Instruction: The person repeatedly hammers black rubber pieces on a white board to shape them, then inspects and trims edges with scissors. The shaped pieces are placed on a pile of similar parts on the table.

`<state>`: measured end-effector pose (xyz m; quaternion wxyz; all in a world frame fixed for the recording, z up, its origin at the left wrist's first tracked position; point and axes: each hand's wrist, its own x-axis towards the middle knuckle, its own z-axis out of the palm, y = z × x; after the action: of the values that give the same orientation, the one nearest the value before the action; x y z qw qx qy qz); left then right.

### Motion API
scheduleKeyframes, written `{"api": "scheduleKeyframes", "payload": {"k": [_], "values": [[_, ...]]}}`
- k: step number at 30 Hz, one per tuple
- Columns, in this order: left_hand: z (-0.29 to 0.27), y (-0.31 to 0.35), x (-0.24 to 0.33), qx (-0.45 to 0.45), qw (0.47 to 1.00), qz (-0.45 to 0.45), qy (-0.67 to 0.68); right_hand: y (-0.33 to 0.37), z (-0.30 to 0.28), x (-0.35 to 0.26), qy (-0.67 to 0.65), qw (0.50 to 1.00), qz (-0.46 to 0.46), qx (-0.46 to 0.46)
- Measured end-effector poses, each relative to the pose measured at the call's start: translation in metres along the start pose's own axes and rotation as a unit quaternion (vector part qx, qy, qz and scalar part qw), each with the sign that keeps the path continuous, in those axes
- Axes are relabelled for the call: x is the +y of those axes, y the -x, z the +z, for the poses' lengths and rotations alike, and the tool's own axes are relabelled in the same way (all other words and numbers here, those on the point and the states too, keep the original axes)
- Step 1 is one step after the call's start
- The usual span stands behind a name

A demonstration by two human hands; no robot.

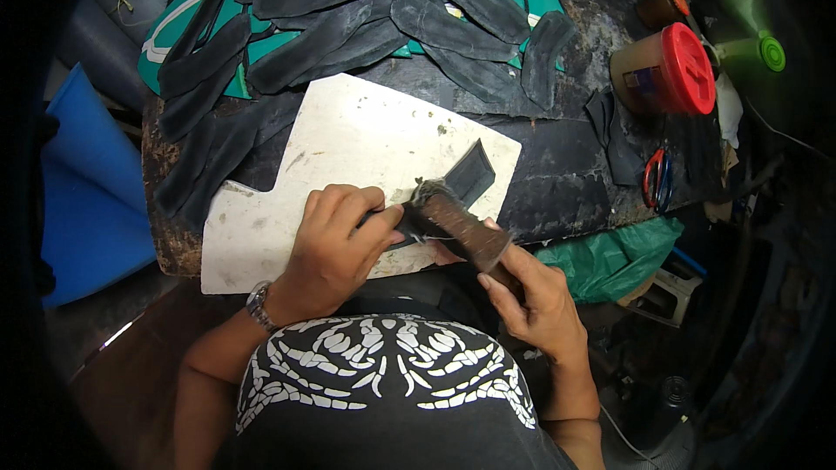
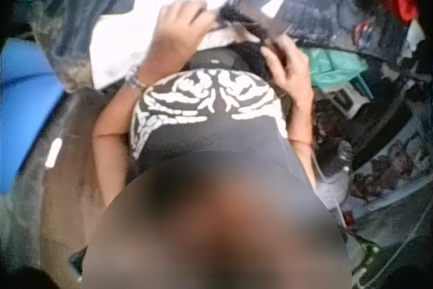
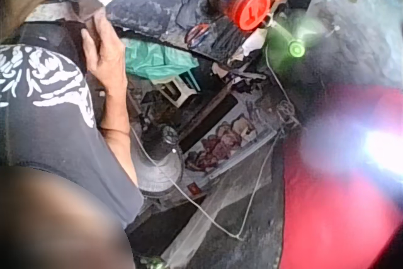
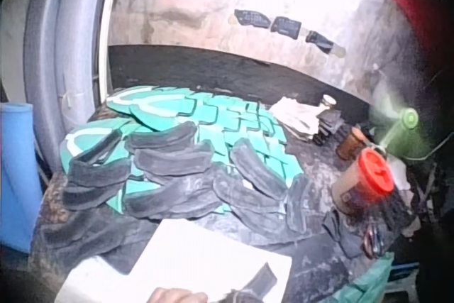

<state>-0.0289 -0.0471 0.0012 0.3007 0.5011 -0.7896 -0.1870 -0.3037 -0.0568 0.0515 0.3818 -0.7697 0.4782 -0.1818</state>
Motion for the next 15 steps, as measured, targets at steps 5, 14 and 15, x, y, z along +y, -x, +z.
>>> {"api": "scheduleKeyframes", "payload": {"k": [5, 14, 15], "values": [[-0.007, 0.007, -0.005, -0.011, 0.999, -0.016, 0.047, -0.003, -0.002, 0.002, 0.025, 0.999, 0.006, 0.040], [-0.003, 0.009, -0.008, 0.005, 1.000, 0.023, -0.003, -0.011, 0.002, -0.003, 0.059, 0.997, -0.037, 0.020], [-0.003, 0.009, -0.008, 0.006, 1.000, 0.023, -0.003, -0.011, 0.002, -0.003, 0.044, 0.998, -0.048, -0.009]]}}
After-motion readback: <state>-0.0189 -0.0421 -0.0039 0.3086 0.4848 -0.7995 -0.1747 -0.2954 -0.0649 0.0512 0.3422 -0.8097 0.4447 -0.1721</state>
